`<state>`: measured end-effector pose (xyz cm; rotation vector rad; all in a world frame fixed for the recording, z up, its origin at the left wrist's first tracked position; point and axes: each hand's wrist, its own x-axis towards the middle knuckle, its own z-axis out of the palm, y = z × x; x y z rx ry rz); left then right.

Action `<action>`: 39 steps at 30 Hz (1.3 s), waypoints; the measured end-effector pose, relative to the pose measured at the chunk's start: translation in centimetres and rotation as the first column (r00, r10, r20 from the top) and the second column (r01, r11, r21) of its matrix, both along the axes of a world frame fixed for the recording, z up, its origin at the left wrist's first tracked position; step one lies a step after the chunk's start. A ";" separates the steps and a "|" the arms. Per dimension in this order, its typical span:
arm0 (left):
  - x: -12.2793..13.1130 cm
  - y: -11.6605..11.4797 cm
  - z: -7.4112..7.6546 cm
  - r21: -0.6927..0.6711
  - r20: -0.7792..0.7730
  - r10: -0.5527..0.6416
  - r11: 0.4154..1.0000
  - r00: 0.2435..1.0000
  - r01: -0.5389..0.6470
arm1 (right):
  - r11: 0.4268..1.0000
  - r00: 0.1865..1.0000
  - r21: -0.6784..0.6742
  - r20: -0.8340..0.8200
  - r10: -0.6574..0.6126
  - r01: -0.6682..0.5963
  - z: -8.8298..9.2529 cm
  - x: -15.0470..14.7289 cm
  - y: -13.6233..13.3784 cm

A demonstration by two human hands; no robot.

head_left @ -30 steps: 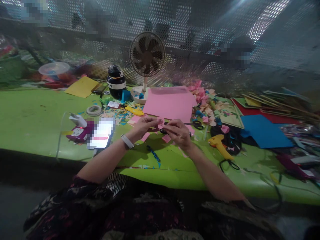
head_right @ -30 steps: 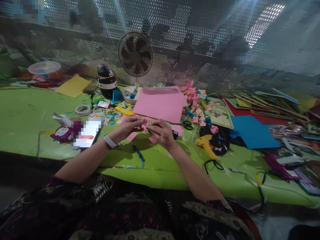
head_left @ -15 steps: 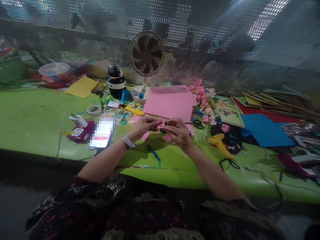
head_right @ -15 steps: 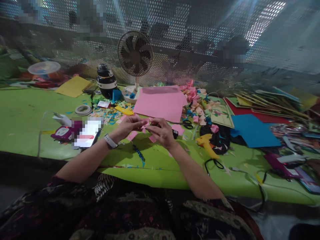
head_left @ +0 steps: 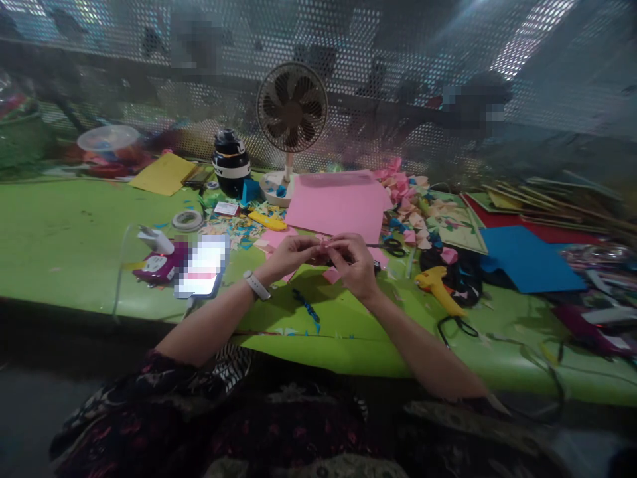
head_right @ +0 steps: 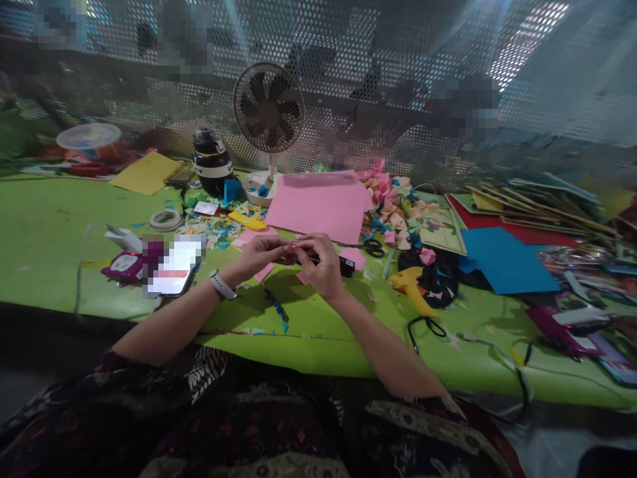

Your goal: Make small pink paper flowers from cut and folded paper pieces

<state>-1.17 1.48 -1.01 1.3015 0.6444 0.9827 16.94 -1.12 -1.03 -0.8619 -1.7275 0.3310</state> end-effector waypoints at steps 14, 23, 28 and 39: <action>0.0 0.1 -0.7 0.002 0.027 0.010 1.000 1.000 -0.010 | 0.973 0.990 -0.229 -0.140 0.006 -0.038 -0.9 0.1 0.0; 0.1 0.2 -0.8 0.004 -0.008 0.000 1.000 1.000 0.000 | 0.954 0.986 -0.294 -0.169 0.002 -0.052 -0.8 0.1 0.0; 0.1 0.1 -0.5 -0.009 0.004 -0.028 1.000 1.000 0.028 | 0.952 0.986 -0.304 -0.166 -0.004 -0.047 -0.3 0.1 -0.1; 0.1 0.3 -0.6 -0.058 0.008 -0.078 0.995 0.997 0.078 | 0.946 0.975 -0.322 -0.217 -0.042 -0.031 -0.8 0.1 0.4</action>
